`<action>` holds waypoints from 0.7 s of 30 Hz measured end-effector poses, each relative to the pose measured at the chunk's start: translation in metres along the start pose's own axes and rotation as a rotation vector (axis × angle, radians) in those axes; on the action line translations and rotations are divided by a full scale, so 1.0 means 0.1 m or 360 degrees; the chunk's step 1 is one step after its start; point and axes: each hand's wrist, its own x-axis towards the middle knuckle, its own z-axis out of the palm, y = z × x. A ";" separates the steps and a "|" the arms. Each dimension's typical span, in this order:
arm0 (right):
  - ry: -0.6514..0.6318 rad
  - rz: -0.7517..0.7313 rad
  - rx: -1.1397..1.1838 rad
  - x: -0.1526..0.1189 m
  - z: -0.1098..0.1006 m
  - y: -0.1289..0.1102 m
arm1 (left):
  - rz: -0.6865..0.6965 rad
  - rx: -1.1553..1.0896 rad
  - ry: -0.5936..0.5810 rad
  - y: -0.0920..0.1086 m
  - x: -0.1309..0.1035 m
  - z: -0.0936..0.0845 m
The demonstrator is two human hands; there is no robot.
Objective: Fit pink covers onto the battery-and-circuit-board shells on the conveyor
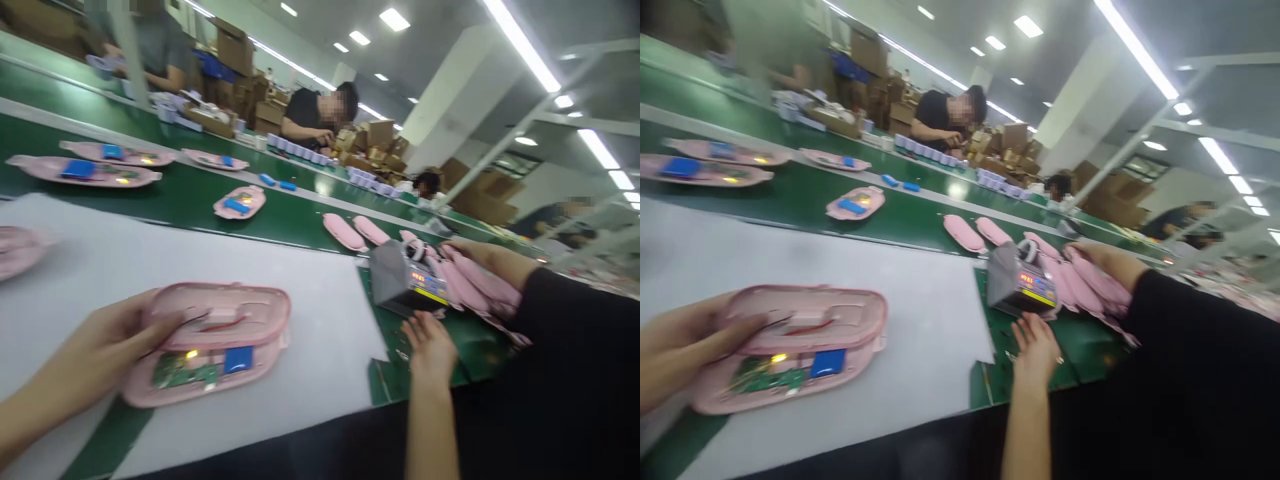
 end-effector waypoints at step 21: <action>-0.2327 -0.2037 -0.1149 -2.02 1.75 0.01 | 0.0129 -0.0120 -0.0025 0.13 -0.13 0.01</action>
